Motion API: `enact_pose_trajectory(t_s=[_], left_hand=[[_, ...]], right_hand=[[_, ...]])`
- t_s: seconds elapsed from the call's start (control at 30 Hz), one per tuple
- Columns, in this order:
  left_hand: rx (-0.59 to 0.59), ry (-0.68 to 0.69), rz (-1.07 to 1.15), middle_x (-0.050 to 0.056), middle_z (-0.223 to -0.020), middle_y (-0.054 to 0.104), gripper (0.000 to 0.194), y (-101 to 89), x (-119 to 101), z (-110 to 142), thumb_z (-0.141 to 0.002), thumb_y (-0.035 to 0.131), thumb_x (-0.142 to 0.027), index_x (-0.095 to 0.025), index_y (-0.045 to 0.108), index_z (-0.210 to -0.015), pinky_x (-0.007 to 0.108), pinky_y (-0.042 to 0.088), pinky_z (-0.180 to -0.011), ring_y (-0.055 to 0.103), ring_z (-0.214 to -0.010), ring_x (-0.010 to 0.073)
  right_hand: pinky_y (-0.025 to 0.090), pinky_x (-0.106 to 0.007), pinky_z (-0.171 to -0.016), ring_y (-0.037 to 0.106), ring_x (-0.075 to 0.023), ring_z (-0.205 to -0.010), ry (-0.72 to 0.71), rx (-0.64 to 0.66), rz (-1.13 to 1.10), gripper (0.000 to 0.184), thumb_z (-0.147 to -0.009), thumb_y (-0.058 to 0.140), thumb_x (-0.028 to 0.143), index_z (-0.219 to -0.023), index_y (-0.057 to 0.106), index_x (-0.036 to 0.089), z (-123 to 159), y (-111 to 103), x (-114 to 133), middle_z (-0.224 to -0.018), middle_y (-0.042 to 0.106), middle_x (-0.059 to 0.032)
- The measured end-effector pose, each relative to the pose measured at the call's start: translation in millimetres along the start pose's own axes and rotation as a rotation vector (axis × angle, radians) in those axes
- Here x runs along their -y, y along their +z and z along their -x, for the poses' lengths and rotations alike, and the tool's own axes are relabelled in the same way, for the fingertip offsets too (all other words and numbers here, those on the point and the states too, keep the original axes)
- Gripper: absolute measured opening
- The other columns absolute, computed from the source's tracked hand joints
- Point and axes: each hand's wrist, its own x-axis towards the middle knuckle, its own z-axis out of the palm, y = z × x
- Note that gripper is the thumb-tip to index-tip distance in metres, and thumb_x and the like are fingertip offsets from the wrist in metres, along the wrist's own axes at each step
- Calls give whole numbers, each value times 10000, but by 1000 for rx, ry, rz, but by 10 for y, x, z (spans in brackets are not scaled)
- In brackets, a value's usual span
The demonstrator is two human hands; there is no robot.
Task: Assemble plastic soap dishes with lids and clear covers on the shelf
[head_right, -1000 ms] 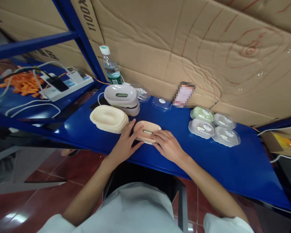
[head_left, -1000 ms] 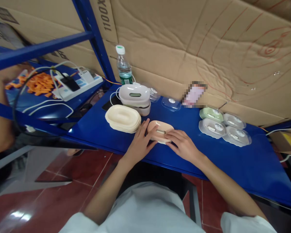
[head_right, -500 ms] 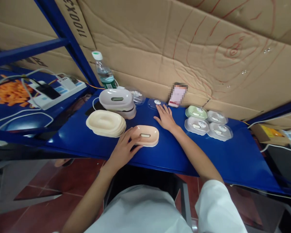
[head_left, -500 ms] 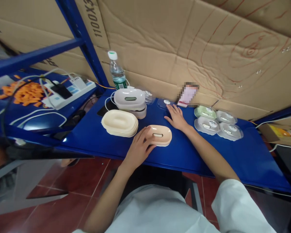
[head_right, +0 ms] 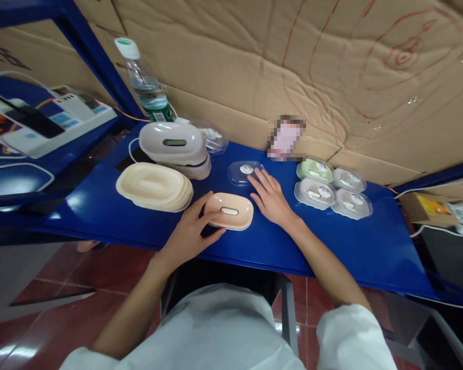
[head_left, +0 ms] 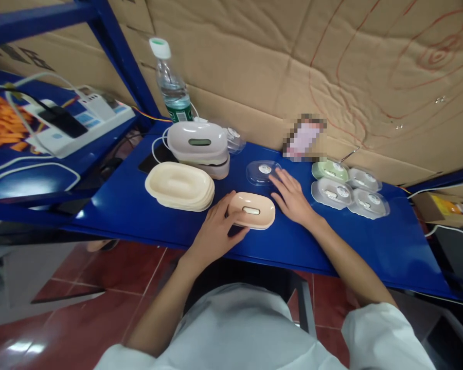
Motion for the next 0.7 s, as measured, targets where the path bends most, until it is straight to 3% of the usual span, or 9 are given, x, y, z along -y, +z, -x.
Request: enact_pose_trajectory(t_s=[0.07, 0.17, 0.33, 0.43, 0.53, 0.7], left_hand=[[24, -51, 58, 165, -1720, 402, 304, -18, 22, 3, -987, 744, -317, -245, 692, -1278, 583, 465, -1248, 473, -1565, 369], [19, -164, 177, 142, -1654, 496, 435, -30, 61, 0, -968, 757, -322, -261, 619, -1376, 562, 454, -1264, 521, -1526, 335], [-72, -199, 233, 147, -1565, 571, 735, 37, 98, -36, -939, 813, -379, -269, 437, -1562, 552, 446, -1265, 559, -1475, 330], [-104, -200, 214, 176, -1603, 532, 884, 79, 104, -42, -933, 831, -420, -265, 330, -1645, 548, 458, -1249, 559, -1475, 347], [-100, -168, 199, 183, -1609, 520, 902, 82, 105, -29, -948, 821, -434, -272, 301, -1667, 545, 455, -1248, 542, -1489, 349], [-88, -150, 191, 173, -1559, 551, 810, 39, 96, -24, -963, 806, -434, -269, 373, -1626, 560, 447, -1249, 543, -1477, 348]], right_hand=[[327, -668, -1294, 329, -386, -1631, 75, -3, 16, 586, -1122, 422, 457, -1658, 459, 221, -173, 62, -116, -1698, 462, -161], [455, -637, -1206, 531, -391, -1453, 118, -34, -2, 543, -1091, 510, 511, -1546, 603, 230, -279, 86, -212, -1466, 627, -184], [552, -570, -1152, 611, -329, -1380, 55, -145, -180, 485, -1111, 489, 523, -1526, 620, 309, -48, -52, 22, -1271, 639, -129], [542, -553, -1196, 568, -319, -1460, -73, -95, -226, 427, -1106, 535, 480, -1492, 643, 333, 94, -103, 311, -1401, 620, -121], [479, -602, -1259, 402, -352, -1613, -207, -15, -225, 423, -1091, 586, 433, -1479, 631, 272, 144, -72, 519, -1597, 535, -152], [376, -670, -1315, 320, -326, -1659, -299, 65, -254, 473, -1101, 571, 398, -1555, 525, 274, 110, 28, 517, -1635, 546, -133]])
